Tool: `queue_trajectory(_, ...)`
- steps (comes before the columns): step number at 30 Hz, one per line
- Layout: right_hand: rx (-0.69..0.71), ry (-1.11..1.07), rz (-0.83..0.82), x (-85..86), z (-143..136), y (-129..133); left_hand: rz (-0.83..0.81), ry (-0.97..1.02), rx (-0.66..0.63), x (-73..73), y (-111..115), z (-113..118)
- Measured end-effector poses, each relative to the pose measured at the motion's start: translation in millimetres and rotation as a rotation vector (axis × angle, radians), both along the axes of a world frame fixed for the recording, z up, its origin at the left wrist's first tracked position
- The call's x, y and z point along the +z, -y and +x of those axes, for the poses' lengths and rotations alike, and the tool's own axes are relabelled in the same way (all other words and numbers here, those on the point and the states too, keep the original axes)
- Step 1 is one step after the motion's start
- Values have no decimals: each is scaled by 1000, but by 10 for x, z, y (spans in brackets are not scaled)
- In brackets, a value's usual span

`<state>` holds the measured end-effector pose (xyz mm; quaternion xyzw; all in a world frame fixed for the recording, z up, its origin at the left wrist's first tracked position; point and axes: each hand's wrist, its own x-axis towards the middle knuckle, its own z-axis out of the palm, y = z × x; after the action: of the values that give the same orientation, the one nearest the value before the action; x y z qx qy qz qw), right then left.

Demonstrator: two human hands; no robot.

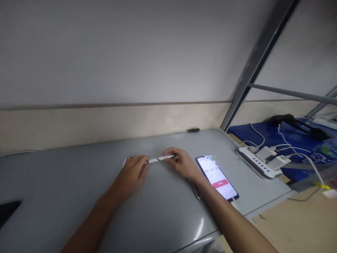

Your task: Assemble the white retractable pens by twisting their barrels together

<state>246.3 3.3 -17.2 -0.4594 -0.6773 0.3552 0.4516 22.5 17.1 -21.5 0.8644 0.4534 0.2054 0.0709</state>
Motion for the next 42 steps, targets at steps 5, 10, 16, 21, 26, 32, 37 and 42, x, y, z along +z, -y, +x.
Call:
queue_trajectory(5, -25, 19, -95, -6, 12, -11, 8, 8, -3, -24, -3, 7)
queue_trajectory(10, -19, 16, -33, -23, 21, -22, -26, 18, 6, -47, -32, -5)
queue_trajectory(16, -3, 106, -78, -22, 13, -13, -41, 10, 27, -41, -36, -1)
queue_trajectory(21, -18, 53, -17, -29, 14, -16, 5, -8, -34, -33, -19, 18)
queue_trajectory(26, 22, 168, -92, -12, 29, 3, 34, -24, -38, -16, 4, 39)
queue_trajectory(32, -9, 88, 38, 3, 32, 20, 21, -21, -29, -24, 17, 42)
queue_trajectory(37, 8, 171, -34, -21, 43, 20, 25, -14, -9, -6, 24, 54)
queue_trajectory(42, -22, 155, 72, 3, 45, 9, 10, -21, -8, -18, 23, 58)
